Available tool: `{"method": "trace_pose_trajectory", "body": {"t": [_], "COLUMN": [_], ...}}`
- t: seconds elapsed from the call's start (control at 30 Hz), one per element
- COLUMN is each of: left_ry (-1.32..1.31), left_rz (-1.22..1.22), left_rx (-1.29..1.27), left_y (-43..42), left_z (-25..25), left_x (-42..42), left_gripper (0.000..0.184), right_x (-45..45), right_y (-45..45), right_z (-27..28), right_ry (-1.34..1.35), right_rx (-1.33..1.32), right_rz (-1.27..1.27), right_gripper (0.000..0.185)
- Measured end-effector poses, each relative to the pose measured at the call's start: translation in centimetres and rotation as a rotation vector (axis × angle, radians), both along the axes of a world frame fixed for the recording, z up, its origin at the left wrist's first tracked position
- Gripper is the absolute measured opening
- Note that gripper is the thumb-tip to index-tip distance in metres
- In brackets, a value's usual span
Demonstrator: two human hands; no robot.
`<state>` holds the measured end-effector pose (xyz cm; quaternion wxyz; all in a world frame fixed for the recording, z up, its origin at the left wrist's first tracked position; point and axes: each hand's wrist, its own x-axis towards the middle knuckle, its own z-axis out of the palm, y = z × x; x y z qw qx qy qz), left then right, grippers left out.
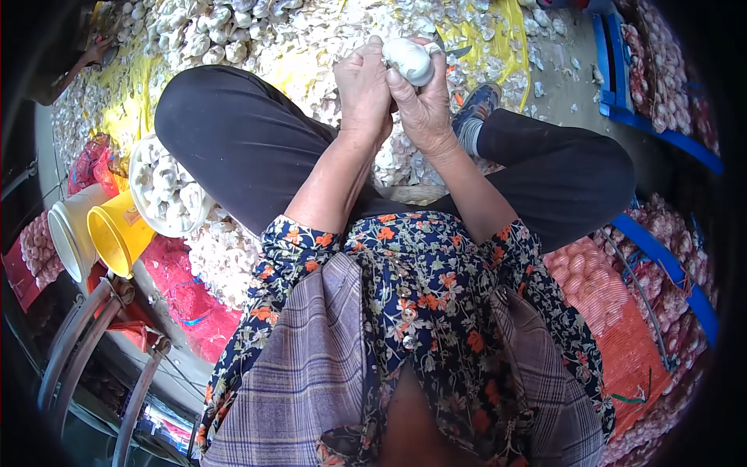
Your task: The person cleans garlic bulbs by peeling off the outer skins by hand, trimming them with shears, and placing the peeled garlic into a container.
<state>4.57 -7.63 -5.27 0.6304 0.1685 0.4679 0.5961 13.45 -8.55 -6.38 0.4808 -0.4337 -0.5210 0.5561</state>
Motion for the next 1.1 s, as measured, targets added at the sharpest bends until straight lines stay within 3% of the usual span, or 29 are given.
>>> {"method": "trace_pose_trajectory", "body": {"t": [0.03, 0.07, 0.13, 0.23, 0.27, 0.33, 0.37, 0.4, 0.43, 0.5, 0.6, 0.67, 0.8, 0.9, 0.93, 0.97, 1.03, 1.1], "left_ry": [0.073, 0.070, 0.953, 0.729, 0.645, 0.821, 0.933, 1.002, 0.902, 0.966, 1.064, 1.062, 0.892, 0.587, 0.725, 0.565, 0.698, 1.154], "left_rz": [0.056, 0.060, -0.008, 0.079, 0.036, -0.274, -0.398, -0.309, -0.321, -0.341, -0.243, -0.014, 0.065, 0.412, 0.583, 0.789, 0.912, 1.059], "left_rx": [0.083, 0.086, 0.235, 0.116, 0.257, 0.583, 0.545, 0.626, 0.568, 0.487, 0.510, 0.679, 0.545, 0.363, 0.361, 0.242, 0.061, -0.062], "left_y": [0.1, 0.2, 0.4, 1.4, 1.8, 2.1, 0.8, 0.7, 0.8, 0.4, -0.1, 0.2, 0.6, 0.3, -0.1, -0.8, -3.9, -8.1], "left_z": [-0.8, -1.6, -2.4, -2.3, -1.9, -0.3, 0.9, -0.2, -0.8, -1.7, -1.7, -1.3, 0.1, 4.9, 4.2, 7.0, 7.5, 3.7], "left_x": [0.3, 0.1, -0.5, -2.5, -3.4, -3.2, -2.1, -1.7, -1.7, -1.8, -1.2, -1.0, -2.6, -8.1, -12.5, -14.5, -22.0, -30.1], "left_gripper": [0.026, 0.026, 0.028, 0.027, 0.030, 0.035, 0.041, 0.043, 0.042, 0.041, 0.039, 0.037, 0.038, 0.046, 0.050, 0.048, 0.034, 0.025], "right_x": [-0.2, -0.1, 0.5, 1.3, 1.9, 2.0, 1.8, 1.8, 1.8, 1.8, 1.5, 1.4, 0.2, 0.5, 1.1, 1.8, 3.4, 5.8], "right_y": [0.3, 0.4, 0.8, 1.4, 1.7, 1.8, 1.7, 1.7, 1.7, 1.8, 1.8, 1.8, 1.5, 1.5, 1.8, 2.4, 3.9, 5.2], "right_z": [-0.1, 0.0, 0.2, 1.0, 0.7, 1.7, 1.2, 1.3, 1.5, 1.4, 1.3, 1.7, 4.2, 5.9, 5.6, 5.4, 2.9, -0.4], "right_ry": [-0.064, -0.025, -0.062, -0.061, -0.255, -0.517, -0.611, -0.629, -0.649, -0.543, -0.459, -0.388, -0.125, -0.038, -0.024, -0.013, -0.075, -0.134], "right_rx": [0.182, 0.176, 0.179, 0.021, 0.088, 0.076, 0.180, 0.119, 0.060, -0.134, -0.102, -0.093, -0.123, -0.096, -0.072, -0.042, -0.084, -0.336], "right_rz": [-0.094, -0.085, -0.051, 0.011, 0.032, 0.057, 0.036, 0.033, 0.032, 0.072, 0.070, 0.071, 0.098, 0.213, 0.133, 0.049, -0.080, -0.293], "right_gripper": [0.053, 0.050, 0.049, 0.050, 0.051, 0.052, 0.051, 0.052, 0.052, 0.053, 0.050, 0.048, 0.039, 0.032, 0.030, 0.029, 0.027, 0.026]}}
